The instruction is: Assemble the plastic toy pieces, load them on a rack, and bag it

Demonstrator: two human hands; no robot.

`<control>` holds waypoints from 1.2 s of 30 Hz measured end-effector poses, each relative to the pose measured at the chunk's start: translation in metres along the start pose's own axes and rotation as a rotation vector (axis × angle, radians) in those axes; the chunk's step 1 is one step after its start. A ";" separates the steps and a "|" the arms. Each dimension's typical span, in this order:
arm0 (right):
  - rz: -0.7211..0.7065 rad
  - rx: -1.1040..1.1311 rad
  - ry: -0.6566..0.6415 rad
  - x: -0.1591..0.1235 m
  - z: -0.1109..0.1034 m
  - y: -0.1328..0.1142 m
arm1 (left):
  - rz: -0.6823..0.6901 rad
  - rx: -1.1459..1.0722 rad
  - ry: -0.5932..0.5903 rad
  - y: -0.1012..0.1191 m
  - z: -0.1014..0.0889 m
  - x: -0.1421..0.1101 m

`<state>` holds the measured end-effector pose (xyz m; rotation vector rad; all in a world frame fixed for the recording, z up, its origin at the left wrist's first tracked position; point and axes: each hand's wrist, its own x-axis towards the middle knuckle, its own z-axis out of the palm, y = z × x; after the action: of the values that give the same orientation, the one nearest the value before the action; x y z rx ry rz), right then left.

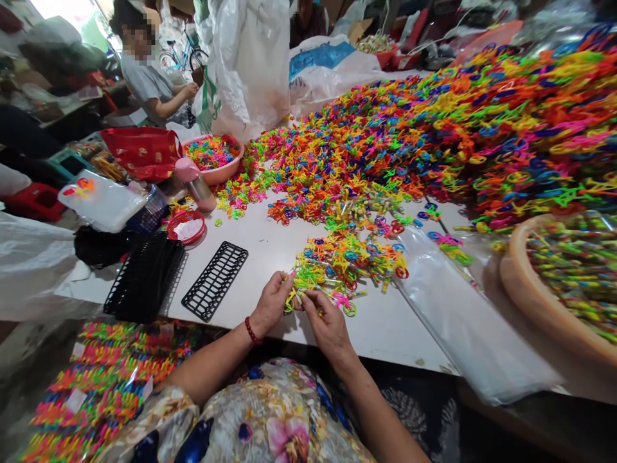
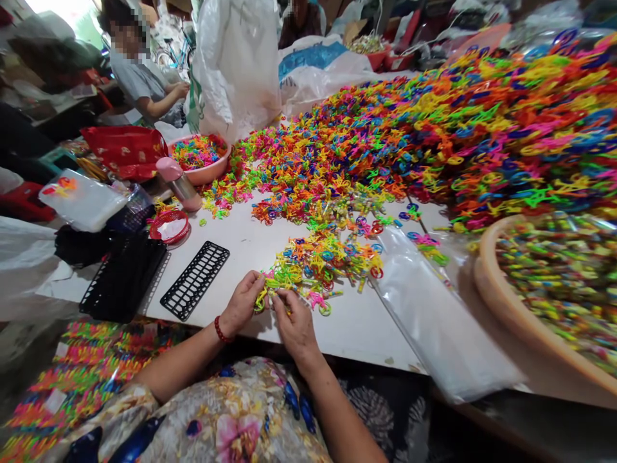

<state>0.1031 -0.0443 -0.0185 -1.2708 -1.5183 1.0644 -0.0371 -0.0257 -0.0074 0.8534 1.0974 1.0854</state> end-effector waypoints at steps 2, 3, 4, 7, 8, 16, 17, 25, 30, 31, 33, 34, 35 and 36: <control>0.016 0.056 -0.021 -0.001 -0.001 -0.002 | -0.002 -0.004 -0.028 -0.002 0.000 0.000; 0.021 0.077 -0.033 -0.001 -0.002 -0.003 | 0.003 0.001 -0.040 -0.003 0.000 0.000; 0.021 0.092 -0.049 -0.001 -0.003 -0.005 | 0.013 0.011 -0.047 -0.004 0.000 0.001; -0.003 0.084 -0.070 -0.001 -0.007 -0.008 | 0.048 0.055 -0.062 -0.006 -0.001 0.001; -0.013 0.067 -0.055 -0.001 -0.008 -0.009 | 0.052 0.063 -0.067 -0.006 -0.001 0.001; -0.027 0.036 -0.018 0.000 -0.011 -0.006 | 0.040 0.059 -0.091 -0.007 0.000 0.004; -0.022 0.046 -0.020 0.000 -0.010 -0.004 | 0.045 0.079 -0.096 -0.009 -0.001 0.005; 0.023 0.104 -0.050 -0.001 -0.010 -0.001 | 0.068 0.227 -0.078 -0.013 -0.002 0.006; -0.047 0.012 -0.044 0.000 -0.008 -0.007 | 0.078 0.242 0.013 -0.017 -0.001 0.012; -0.068 -0.008 -0.036 0.000 -0.006 -0.007 | 0.091 0.253 0.027 -0.018 -0.002 0.014; -0.108 -0.043 -0.027 0.001 -0.004 -0.005 | 0.112 0.276 0.039 -0.018 -0.001 0.016; -0.123 -0.057 -0.026 0.002 -0.003 -0.004 | 0.117 0.289 0.037 -0.018 -0.001 0.018; -0.132 -0.068 -0.025 0.003 -0.003 -0.002 | 0.121 0.306 0.029 -0.016 0.000 0.020; -0.137 -0.076 -0.024 0.005 -0.005 -0.001 | 0.124 0.327 0.019 -0.014 0.002 0.024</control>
<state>0.1069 -0.0390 -0.0160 -1.1902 -1.6533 0.9441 -0.0301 -0.0069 -0.0261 1.1844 1.2715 1.0316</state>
